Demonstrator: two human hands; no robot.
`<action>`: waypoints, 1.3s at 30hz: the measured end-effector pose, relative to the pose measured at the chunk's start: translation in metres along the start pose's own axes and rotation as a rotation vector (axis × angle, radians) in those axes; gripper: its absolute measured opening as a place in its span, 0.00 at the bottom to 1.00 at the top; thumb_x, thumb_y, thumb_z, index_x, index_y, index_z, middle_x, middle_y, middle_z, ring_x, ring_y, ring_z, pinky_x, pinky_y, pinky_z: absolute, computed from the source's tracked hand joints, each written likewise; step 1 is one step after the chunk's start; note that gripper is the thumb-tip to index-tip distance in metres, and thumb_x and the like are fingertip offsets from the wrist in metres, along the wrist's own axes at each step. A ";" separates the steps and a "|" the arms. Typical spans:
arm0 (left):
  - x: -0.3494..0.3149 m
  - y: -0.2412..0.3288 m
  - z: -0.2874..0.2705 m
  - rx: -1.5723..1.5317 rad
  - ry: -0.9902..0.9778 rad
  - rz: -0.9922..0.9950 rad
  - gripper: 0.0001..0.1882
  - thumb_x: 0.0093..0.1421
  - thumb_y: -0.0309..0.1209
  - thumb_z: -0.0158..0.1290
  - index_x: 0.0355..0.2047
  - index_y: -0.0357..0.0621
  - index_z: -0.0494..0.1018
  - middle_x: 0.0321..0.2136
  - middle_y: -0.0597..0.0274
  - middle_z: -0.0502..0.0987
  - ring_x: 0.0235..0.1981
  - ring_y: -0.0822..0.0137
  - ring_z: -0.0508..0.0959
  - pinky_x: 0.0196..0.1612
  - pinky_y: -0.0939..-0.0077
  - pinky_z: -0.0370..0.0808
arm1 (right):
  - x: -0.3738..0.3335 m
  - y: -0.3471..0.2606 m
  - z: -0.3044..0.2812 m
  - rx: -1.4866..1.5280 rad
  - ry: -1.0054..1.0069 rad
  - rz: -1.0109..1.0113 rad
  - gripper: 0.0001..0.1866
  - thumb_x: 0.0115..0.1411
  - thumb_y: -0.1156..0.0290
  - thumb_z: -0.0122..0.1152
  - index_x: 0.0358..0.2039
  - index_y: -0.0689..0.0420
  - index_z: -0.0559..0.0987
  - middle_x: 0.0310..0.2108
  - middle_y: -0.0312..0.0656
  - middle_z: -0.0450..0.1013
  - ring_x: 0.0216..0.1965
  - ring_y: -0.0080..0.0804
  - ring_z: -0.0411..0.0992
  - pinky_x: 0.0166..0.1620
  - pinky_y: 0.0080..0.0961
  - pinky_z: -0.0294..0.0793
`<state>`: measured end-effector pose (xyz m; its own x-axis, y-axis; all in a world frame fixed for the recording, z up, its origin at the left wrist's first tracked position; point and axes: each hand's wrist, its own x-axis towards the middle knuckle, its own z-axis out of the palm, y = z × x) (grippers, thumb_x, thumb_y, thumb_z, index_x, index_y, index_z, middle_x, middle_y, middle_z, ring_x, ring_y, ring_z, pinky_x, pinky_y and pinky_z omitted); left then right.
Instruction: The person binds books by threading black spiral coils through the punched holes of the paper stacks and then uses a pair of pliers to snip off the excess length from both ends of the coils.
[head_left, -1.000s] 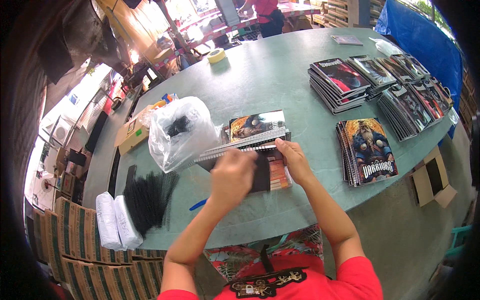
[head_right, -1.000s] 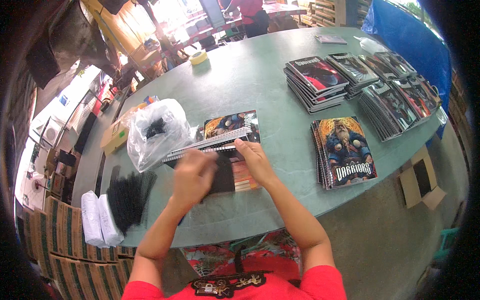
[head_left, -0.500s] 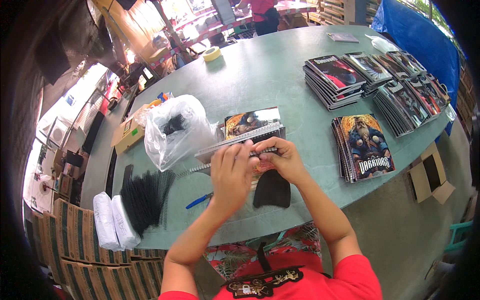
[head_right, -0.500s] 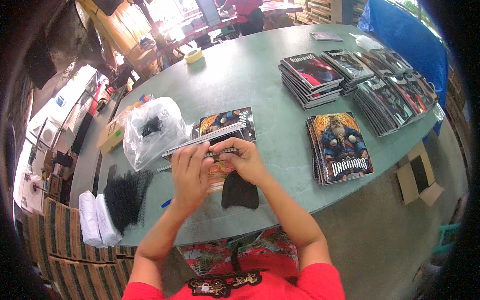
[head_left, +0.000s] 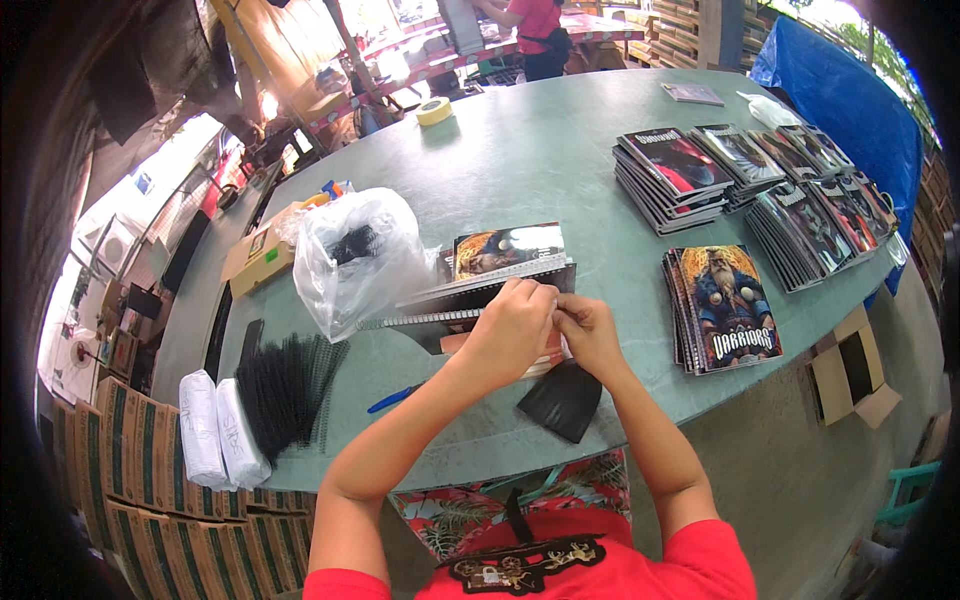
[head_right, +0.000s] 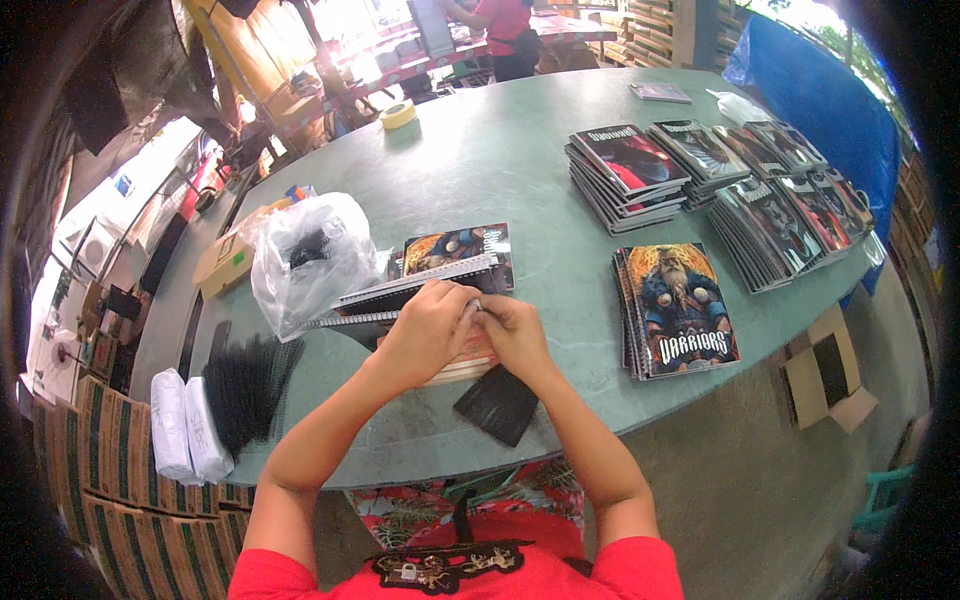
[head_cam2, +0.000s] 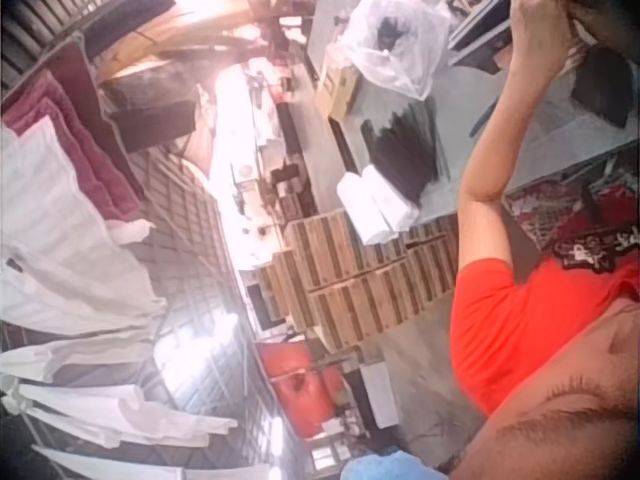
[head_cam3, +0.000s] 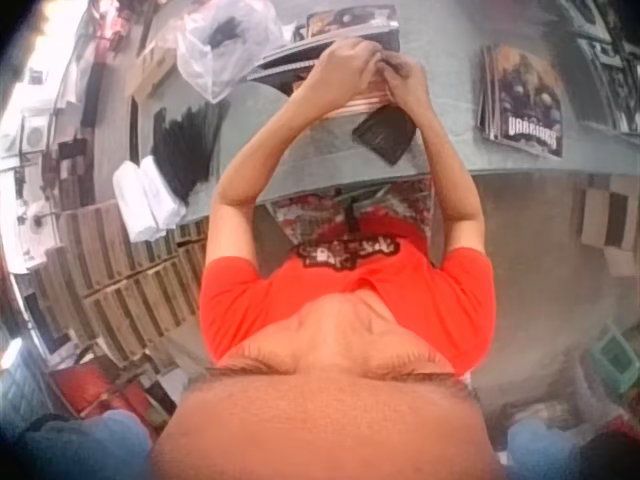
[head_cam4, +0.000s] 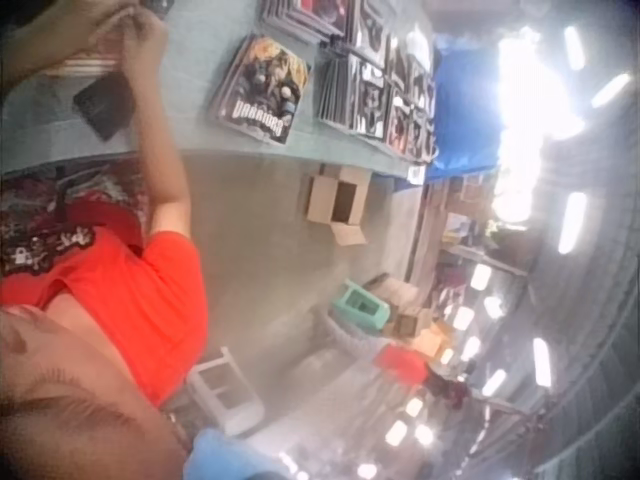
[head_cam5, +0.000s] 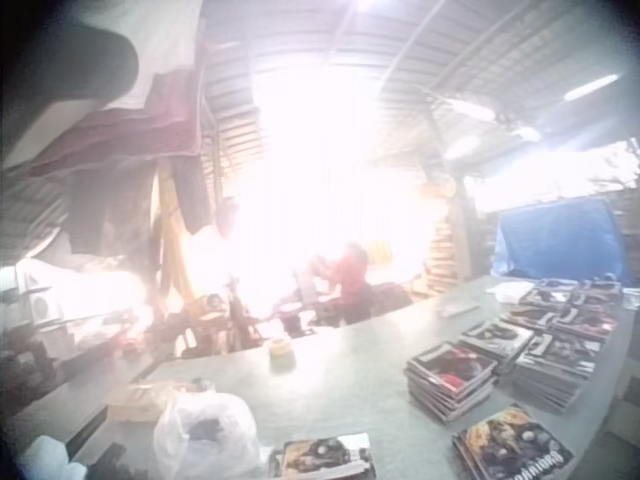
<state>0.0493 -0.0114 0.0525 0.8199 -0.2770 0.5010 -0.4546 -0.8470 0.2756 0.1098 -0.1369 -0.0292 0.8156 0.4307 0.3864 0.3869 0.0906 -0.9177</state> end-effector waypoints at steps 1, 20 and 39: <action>0.000 -0.001 -0.001 -0.021 0.017 0.000 0.08 0.50 0.25 0.53 0.31 0.36 0.72 0.27 0.51 0.72 0.33 0.53 0.72 0.38 0.65 0.70 | -0.002 -0.003 0.002 -0.022 0.028 0.000 0.09 0.54 0.81 0.53 0.36 0.66 0.77 0.26 0.38 0.76 0.29 0.18 0.70 0.31 0.18 0.69; -0.246 -0.090 -0.024 0.420 -0.324 -0.663 0.23 0.45 0.29 0.53 0.45 0.40 0.67 0.38 0.46 0.71 0.40 0.50 0.71 0.44 0.64 0.68 | 0.048 -0.092 0.118 -0.749 -0.601 -0.371 0.14 0.51 0.70 0.56 0.39 0.60 0.77 0.32 0.49 0.74 0.36 0.45 0.72 0.41 0.37 0.71; -0.137 -0.062 -0.093 -0.245 -0.067 -0.962 0.17 0.57 0.37 0.46 0.41 0.38 0.68 0.26 0.59 0.75 0.25 0.61 0.76 0.31 0.67 0.72 | 0.069 -0.076 0.139 -0.512 -0.459 -0.304 0.08 0.42 0.78 0.59 0.27 0.62 0.80 0.35 0.45 0.70 0.35 0.41 0.70 0.41 0.29 0.71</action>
<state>-0.0673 0.1213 0.0430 0.8918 0.4470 -0.0702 0.3611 -0.6095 0.7058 0.0771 0.0109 0.0545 0.4229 0.7947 0.4354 0.8097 -0.1157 -0.5753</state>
